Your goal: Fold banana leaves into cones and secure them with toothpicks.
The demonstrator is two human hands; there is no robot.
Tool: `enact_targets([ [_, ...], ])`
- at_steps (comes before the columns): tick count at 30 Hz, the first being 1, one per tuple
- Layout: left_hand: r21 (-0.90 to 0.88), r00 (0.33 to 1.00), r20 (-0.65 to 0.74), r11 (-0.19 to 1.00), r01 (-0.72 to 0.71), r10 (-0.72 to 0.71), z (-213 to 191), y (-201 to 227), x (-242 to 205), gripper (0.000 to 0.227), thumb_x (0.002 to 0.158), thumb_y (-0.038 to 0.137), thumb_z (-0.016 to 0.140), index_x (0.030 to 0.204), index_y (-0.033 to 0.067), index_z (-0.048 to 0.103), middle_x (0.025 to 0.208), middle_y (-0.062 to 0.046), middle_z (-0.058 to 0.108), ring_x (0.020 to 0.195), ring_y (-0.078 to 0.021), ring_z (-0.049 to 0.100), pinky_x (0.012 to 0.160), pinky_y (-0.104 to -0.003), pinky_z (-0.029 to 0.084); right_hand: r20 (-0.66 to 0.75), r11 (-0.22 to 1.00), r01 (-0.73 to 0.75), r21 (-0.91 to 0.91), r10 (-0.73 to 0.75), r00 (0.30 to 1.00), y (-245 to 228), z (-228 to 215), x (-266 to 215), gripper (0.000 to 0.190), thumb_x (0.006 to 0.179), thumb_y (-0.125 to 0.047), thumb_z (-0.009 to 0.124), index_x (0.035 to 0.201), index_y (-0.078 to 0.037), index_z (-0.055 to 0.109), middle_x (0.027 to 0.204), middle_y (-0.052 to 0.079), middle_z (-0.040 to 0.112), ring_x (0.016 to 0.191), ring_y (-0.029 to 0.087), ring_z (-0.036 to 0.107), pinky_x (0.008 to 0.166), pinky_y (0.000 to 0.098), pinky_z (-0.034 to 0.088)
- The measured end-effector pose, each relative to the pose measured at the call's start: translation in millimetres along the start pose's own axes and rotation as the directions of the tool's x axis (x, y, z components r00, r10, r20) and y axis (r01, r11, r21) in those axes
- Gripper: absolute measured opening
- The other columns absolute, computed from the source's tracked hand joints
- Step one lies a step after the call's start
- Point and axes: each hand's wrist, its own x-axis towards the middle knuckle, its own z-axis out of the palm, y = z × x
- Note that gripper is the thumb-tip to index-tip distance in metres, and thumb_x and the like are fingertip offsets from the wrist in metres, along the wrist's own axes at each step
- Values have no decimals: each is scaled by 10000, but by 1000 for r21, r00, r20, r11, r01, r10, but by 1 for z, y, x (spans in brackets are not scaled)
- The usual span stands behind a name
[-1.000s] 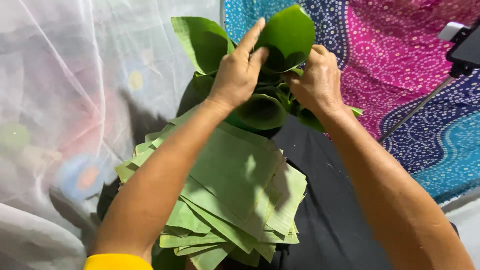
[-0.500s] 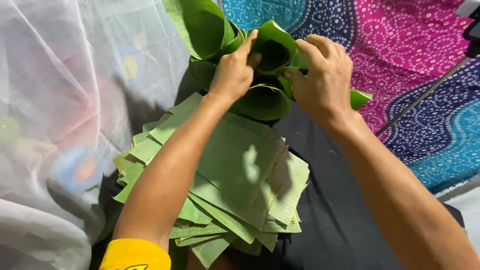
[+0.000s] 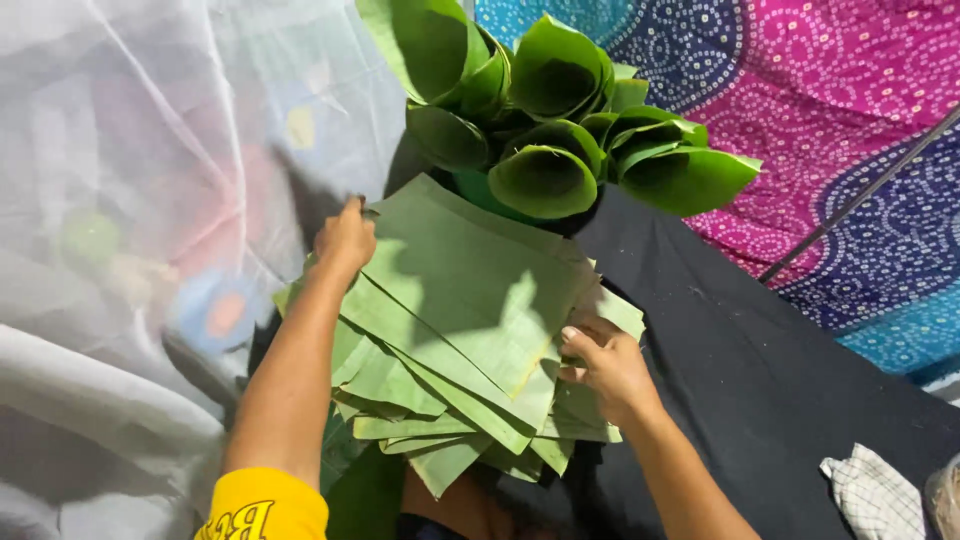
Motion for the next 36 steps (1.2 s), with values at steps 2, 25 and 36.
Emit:
enact_targets([
  [2,72,994,104,997,19,-27,2,-7,0,506,985,319,615,1452,141,538,1196,-317,657,1147,-502,613,992,-563,472,-20,1000,-22,1,22,1000,3,2,8,541,909,-188,681,1396,18,561,1187,98,662,973,209,633,734,399,600],
  [25,168,993,110,985,28,-47,6,-14,-7,675,818,397,835,1382,144,565,1368,-162,631,1271,-408,566,1044,-535,452,-172,999,4,40,3,985,0,19,29,618,821,-185,799,1381,-11,604,959,28,667,754,131,549,589,327,476],
  [36,-497,995,-32,865,67,-96,34,-66,14,250,846,153,781,1079,62,786,916,-48,775,804,-138,707,757,-317,552,-215,991,16,132,13,977,20,6,44,484,833,-45,743,1304,33,662,843,62,672,632,135,548,509,297,416],
])
